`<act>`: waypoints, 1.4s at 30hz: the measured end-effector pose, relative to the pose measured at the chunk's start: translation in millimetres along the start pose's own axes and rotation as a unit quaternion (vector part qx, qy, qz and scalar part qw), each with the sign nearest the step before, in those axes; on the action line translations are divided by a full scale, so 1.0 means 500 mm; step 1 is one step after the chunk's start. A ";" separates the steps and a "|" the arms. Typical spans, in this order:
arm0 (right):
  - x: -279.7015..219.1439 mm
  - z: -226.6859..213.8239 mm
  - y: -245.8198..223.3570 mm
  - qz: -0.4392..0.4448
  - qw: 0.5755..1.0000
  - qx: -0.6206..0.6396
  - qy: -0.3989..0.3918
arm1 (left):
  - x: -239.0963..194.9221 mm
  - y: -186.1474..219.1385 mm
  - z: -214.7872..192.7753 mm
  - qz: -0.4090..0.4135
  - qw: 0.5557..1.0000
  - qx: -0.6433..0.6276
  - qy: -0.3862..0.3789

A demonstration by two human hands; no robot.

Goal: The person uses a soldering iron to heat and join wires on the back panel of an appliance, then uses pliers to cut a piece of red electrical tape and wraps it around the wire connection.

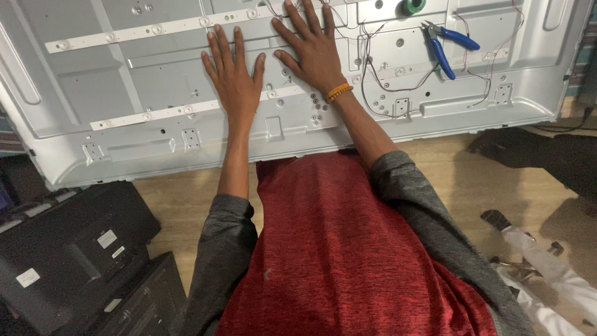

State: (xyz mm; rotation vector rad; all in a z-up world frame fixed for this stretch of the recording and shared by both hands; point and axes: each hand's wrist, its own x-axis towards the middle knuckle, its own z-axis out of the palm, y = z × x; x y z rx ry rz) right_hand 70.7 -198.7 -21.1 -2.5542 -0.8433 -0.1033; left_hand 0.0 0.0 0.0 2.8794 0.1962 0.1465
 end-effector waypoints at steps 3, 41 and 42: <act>0.000 0.001 0.000 0.000 1.000 -0.002 0.001 | -0.005 0.001 -0.004 0.004 1.000 -0.008 0.006; 0.000 -0.011 -0.007 0.007 1.000 0.014 -0.001 | -0.006 -0.003 0.006 0.011 1.000 -0.018 0.022; 0.001 -0.013 -0.007 0.010 1.000 0.017 -0.004 | -0.005 -0.003 0.005 0.013 0.999 -0.018 0.025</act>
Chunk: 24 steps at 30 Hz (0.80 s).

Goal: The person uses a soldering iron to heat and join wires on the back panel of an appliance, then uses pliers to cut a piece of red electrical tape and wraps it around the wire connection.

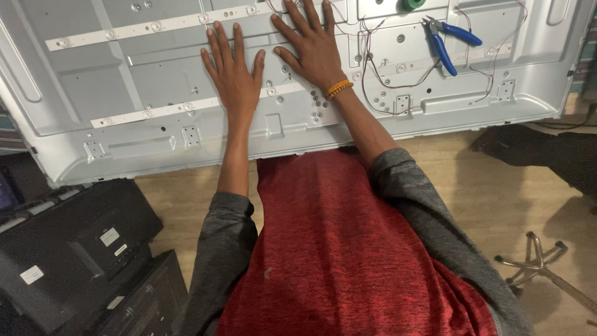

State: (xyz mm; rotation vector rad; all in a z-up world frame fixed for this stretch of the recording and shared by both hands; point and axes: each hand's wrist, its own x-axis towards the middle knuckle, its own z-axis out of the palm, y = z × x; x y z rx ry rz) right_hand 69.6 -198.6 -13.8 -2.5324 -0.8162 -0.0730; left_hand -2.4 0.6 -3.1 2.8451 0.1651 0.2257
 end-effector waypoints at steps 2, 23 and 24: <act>0.002 -0.003 -0.002 0.002 1.000 0.004 -0.005 | 0.000 0.001 -0.002 0.000 1.000 -0.002 0.001; -0.030 -0.065 -0.002 0.002 0.984 0.130 0.122 | 0.023 0.054 -0.020 -0.016 0.985 -0.151 0.085; -0.041 -0.083 0.010 0.019 0.974 0.170 0.147 | 0.028 0.086 -0.020 -0.027 0.979 -0.185 0.076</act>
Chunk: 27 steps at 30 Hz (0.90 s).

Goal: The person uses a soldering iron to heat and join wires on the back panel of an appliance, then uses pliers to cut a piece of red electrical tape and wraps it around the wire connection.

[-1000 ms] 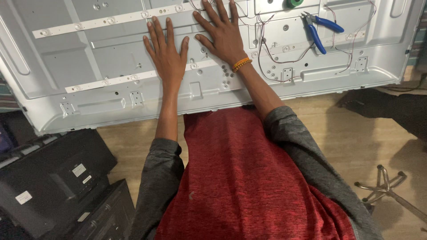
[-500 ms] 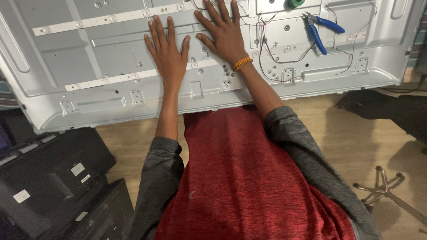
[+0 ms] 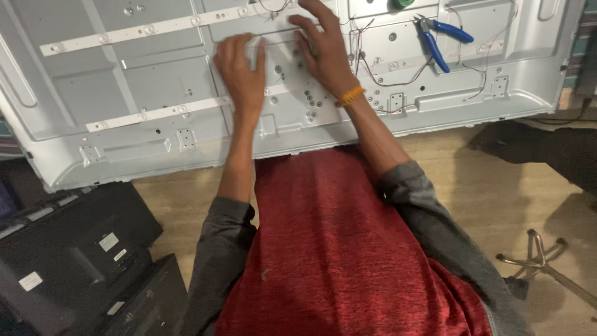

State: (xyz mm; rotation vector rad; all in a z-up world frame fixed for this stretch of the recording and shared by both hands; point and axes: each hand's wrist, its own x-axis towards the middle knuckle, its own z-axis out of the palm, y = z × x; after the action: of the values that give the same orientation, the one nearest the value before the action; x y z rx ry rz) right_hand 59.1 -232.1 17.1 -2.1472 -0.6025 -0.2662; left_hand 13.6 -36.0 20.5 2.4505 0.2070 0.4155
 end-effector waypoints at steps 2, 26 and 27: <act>-0.011 -0.059 0.023 -0.030 0.995 0.049 0.077 | -0.016 0.075 0.037 0.056 0.986 -0.158 -0.012; -0.086 -0.201 0.196 0.220 0.942 0.246 0.065 | 0.013 0.251 0.226 0.157 0.972 -0.130 -0.113; -0.098 -0.197 0.207 0.236 0.924 0.291 0.076 | 0.013 0.252 0.229 0.129 0.971 -0.155 -0.127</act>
State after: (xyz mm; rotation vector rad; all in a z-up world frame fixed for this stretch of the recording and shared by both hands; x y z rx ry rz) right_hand 72.4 -379.0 -14.8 -1.6054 -0.0406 0.0196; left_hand 64.7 -198.3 14.1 2.1960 -0.2701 0.2193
